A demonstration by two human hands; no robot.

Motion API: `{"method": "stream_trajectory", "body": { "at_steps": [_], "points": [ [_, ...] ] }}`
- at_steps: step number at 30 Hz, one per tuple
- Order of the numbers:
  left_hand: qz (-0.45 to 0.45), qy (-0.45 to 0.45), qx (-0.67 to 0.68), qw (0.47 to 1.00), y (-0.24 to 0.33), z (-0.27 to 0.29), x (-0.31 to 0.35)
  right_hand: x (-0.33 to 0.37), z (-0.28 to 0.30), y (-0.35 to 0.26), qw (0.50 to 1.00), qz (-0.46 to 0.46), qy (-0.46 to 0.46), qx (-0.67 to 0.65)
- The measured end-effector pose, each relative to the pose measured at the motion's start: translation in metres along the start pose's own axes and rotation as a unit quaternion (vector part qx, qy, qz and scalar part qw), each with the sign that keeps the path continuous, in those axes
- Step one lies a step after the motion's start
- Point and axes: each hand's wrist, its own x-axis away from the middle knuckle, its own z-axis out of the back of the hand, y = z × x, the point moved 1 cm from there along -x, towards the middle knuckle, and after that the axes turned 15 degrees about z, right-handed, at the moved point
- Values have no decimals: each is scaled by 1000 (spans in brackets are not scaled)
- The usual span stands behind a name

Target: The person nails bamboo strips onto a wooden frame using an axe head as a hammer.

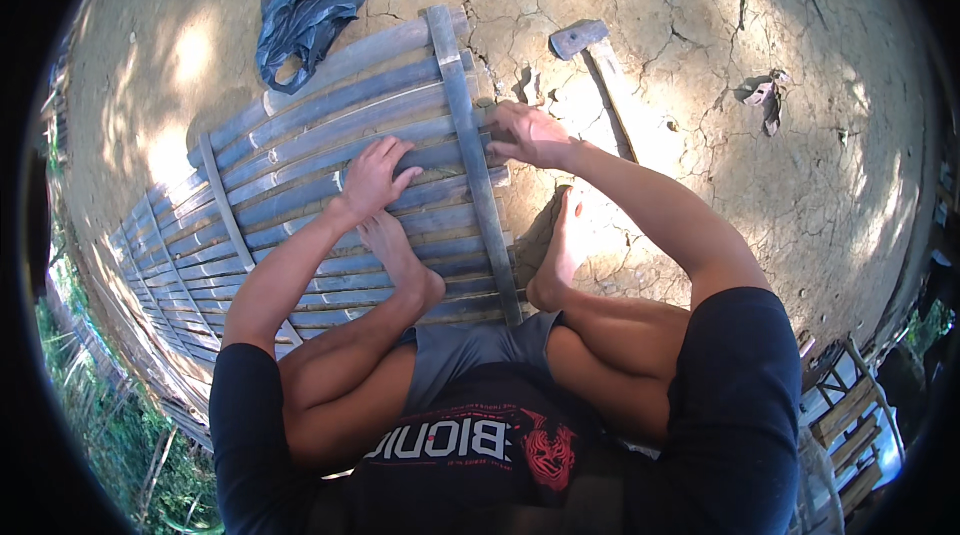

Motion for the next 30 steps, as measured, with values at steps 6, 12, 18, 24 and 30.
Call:
{"method": "stream_trajectory", "body": {
  "at_steps": [6, 12, 18, 24, 30],
  "points": [
    [64, 65, 36, 995, 1, 7, -19, -19, 8, 1, 999, -51, 7, 12],
    [29, 44, -20, 998, -5, 5, -28, -22, 0, 14, 998, -19, 2, 59],
    [22, 52, -25, 998, -6, 4, -29, -21, -7, 22, 996, 26, 27, 84],
    [25, 52, -21, 998, -4, 8, -28, -21, 3, 7, 998, -19, 53, 35],
    [65, 88, 74, 991, -1, 35, -71, -20, 3, -28, 971, -159, 175, -45]
  ]
}}
